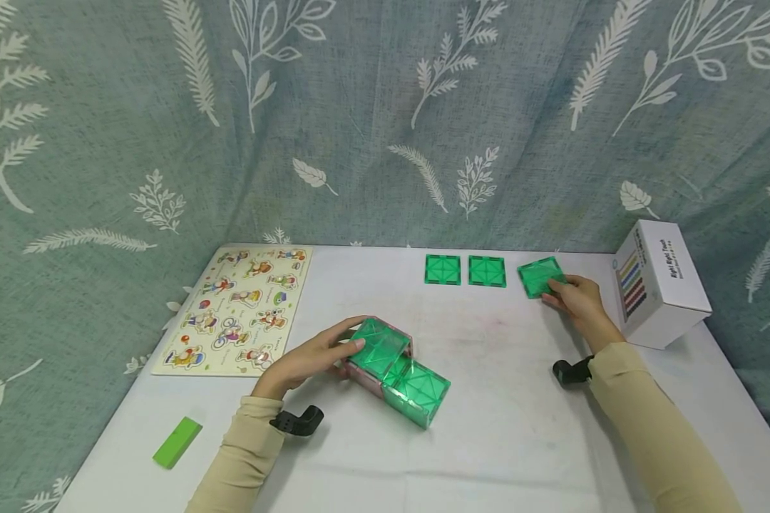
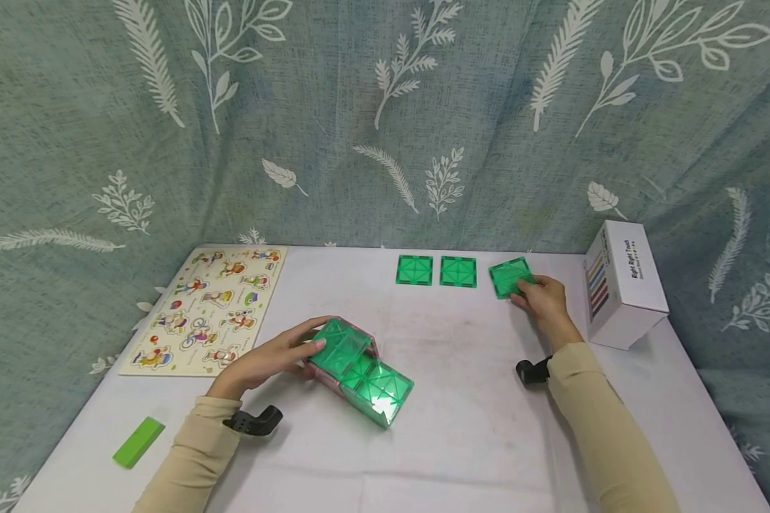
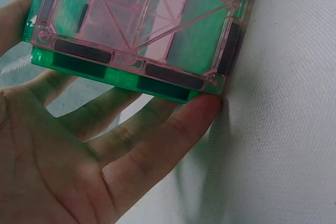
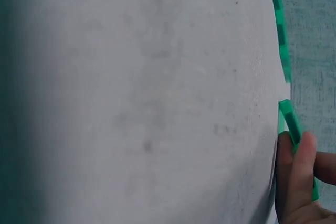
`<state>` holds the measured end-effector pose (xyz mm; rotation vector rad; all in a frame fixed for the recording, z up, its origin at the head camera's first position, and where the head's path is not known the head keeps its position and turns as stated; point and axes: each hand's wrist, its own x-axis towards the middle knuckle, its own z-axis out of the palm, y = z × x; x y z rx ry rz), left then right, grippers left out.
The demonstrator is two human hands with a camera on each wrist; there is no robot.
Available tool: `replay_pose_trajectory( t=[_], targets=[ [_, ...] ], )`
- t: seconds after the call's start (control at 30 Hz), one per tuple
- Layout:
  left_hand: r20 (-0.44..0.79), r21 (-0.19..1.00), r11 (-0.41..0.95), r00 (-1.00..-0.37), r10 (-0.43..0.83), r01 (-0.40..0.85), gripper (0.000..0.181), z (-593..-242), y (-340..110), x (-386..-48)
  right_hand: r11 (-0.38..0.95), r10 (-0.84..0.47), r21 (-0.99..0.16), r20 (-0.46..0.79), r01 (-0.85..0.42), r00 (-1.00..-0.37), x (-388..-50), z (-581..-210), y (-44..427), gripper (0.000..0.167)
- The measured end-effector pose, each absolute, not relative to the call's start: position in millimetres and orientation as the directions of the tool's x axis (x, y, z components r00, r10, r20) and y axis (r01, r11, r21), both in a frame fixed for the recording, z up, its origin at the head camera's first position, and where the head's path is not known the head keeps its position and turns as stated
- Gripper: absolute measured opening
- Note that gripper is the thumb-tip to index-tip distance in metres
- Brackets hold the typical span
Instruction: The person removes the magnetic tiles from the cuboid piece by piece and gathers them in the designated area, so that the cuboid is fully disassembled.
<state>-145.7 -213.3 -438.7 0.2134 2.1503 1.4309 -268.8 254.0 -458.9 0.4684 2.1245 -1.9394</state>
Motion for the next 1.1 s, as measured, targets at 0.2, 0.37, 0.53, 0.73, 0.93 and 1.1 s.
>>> replay_pose_trajectory(
  t=[0.2, 0.37, 0.53, 0.73, 0.93, 1.1],
  targets=[
    [-0.354, 0.886, 0.434, -0.84, 0.41, -0.161, 0.062, -439, -213, -146, 0.199, 0.149, -0.905, -0.352, 0.377, -0.924, -270, -461, 253, 0.06],
    [-0.347, 0.884, 0.443, -0.843, 0.41, -0.148, 0.062, -439, -212, -147, 0.237, 0.19, -0.889, -0.352, 0.391, -0.916, -272, -466, 253, 0.06],
    [-0.351, 0.882, 0.447, -0.842, 0.41, -0.15, 0.062, -439, -213, -147, 0.24, 0.209, -0.888, -0.349, 0.394, -0.914, -275, -469, 252, 0.059],
    [-0.366, 0.877, 0.45, -0.841, 0.399, -0.168, 0.061, -439, -213, -146, 0.263, 0.229, -0.88, -0.341, 0.395, -0.912, -277, -468, 250, 0.06],
    [-0.371, 0.876, 0.45, -0.841, 0.393, -0.176, 0.06, -440, -212, -147, 0.284, 0.294, -0.879, -0.3, 0.383, -0.907, -280, -469, 246, 0.059],
    [-0.376, 0.875, 0.448, -0.84, 0.39, -0.184, 0.06, -439, -212, -147, 0.356, 0.334, -0.859, -0.252, 0.369, -0.908, -282, -473, 247, 0.054]
  ],
)
